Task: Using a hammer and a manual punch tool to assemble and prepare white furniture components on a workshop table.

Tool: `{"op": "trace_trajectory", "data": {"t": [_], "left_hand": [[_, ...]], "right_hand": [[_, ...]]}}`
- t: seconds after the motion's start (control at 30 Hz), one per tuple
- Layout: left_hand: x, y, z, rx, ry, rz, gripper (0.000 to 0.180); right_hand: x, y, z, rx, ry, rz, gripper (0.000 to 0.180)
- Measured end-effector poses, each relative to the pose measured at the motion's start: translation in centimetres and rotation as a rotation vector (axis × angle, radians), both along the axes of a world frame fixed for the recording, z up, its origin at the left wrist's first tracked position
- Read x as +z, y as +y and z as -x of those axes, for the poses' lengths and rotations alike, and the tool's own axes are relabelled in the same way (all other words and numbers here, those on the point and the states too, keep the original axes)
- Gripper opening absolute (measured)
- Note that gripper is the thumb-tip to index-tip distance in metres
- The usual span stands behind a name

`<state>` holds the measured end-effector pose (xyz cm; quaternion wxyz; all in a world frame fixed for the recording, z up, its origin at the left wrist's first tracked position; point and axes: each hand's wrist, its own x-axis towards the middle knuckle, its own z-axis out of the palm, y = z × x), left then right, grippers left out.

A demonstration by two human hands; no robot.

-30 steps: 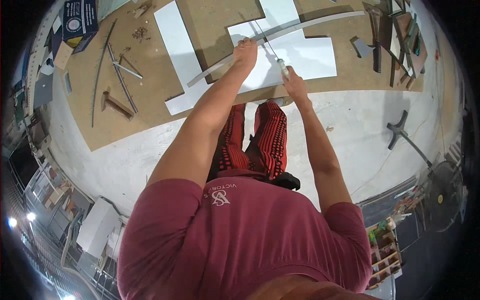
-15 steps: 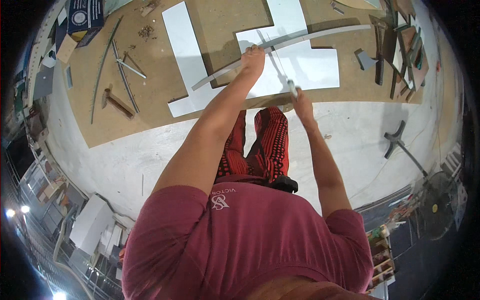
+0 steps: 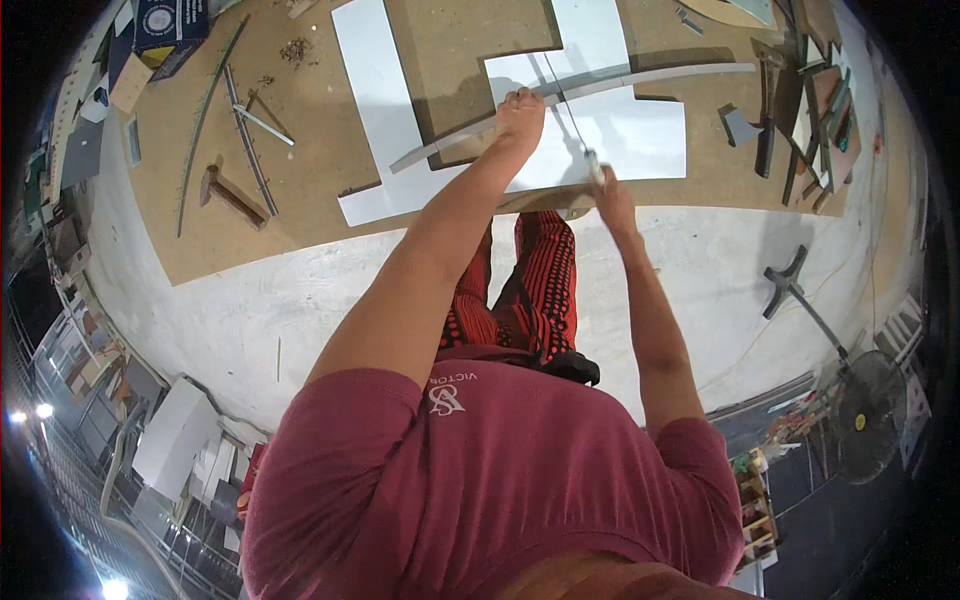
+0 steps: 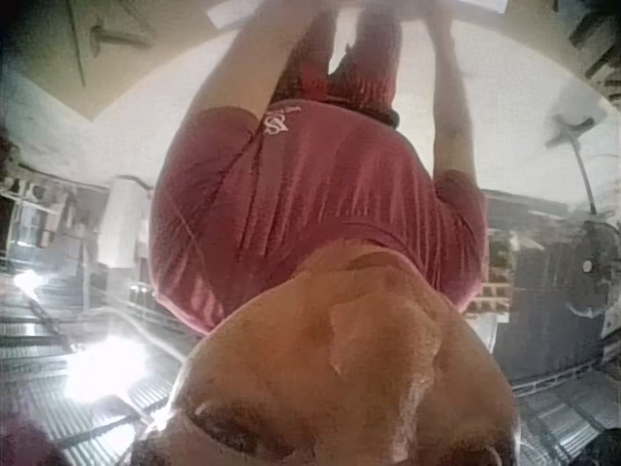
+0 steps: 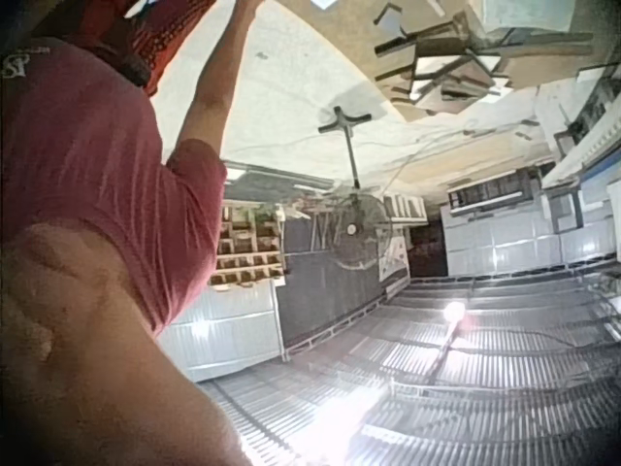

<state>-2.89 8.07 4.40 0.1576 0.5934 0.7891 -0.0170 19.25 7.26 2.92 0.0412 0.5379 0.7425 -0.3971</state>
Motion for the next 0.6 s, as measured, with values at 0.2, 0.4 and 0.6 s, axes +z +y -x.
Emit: {"op": "trace_trajectory", "data": {"t": [0.2,0.4,0.6], "left_hand": [[-0.7,0.2,0.1,0.008,-0.013,0.009,0.016],[-0.8,-0.1,-0.3,0.003,0.032,-0.064,0.017],[-1.1,-0.2,-0.7,-0.020,-0.031,-0.006,0.018]], "right_hand": [[0.8,1.3,2.4,0.005,-0.040,0.009,0.031],[0.6,0.9,0.9,0.024,-0.119,-0.006,0.032],[0.0,-0.6,0.4,0.028,-0.125,-0.063,0.032]]}}
